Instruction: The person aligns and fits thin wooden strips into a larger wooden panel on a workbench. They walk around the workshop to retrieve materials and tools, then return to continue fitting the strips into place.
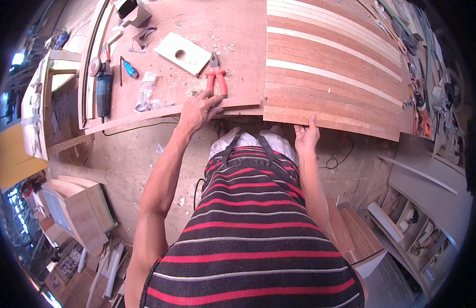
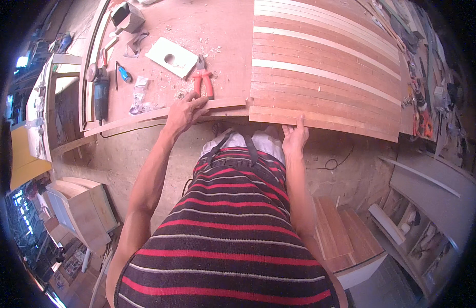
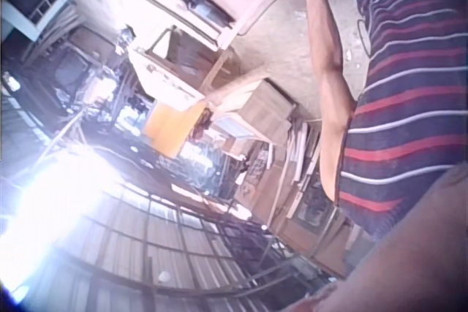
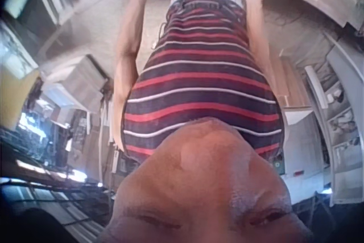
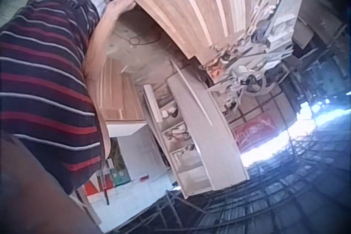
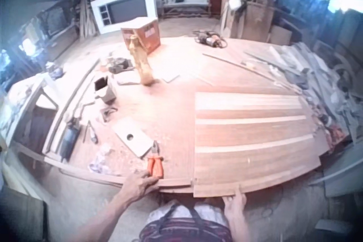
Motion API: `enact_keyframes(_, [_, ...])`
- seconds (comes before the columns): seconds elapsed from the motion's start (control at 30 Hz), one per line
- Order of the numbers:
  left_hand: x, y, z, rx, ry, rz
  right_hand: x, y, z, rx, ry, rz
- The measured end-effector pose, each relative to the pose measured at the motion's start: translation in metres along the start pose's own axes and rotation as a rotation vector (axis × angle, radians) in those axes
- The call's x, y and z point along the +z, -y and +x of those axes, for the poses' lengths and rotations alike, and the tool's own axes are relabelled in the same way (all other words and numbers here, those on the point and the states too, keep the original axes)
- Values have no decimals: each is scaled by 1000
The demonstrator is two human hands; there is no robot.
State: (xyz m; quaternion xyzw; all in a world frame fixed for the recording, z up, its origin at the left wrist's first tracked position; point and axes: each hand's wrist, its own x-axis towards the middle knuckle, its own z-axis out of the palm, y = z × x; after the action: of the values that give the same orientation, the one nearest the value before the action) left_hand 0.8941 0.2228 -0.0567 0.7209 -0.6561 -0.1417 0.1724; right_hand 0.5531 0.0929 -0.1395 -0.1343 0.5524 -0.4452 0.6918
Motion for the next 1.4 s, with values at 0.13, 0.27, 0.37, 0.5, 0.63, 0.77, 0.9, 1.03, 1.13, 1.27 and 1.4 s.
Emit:
enact_keyframes(0.13, [8, 1, 4, 12, -37, 5, 4, 3, -1, -10, -30, -13])
enact_keyframes(0.27, [13, -1, 7, 5, -17, -2, 4, 5, -3, -20, -78, -8])
enact_keyframes(0.37, [14, -5, 8, 6, 8, -25, -4, 7, -5, -28, -92, 11])
enact_keyframes(0.5, [20, -10, 5, 34, 31, -61, -12, 10, -9, -20, -162, 10])
enact_keyframes(0.63, [21, -16, 3, 39, 56, -27, -19, 10, -9, -24, -146, 10])
enact_keyframes(0.77, [19, -24, -2, 11, 94, -40, -19, 12, -12, -35, -125, 16])
enact_keyframes(0.9, [20, -34, -4, -59, 146, -49, -17, 14, -16, -37, -117, 5])
enact_keyframes(1.03, [29, -34, -1, -4, 81, -64, -24, 12, -8, -36, -110, -2])
enact_keyframes(1.13, [32, -34, 1, -7, 83, -85, -24, 12, -10, -39, -114, -3])
enact_keyframes(1.27, [36, -32, 2, -28, 99, -97, -21, 14, -12, -33, -118, -2])
enact_keyframes(1.4, [40, -32, 1, -32, 80, -110, -22, 14, -11, -20, -98, -1])
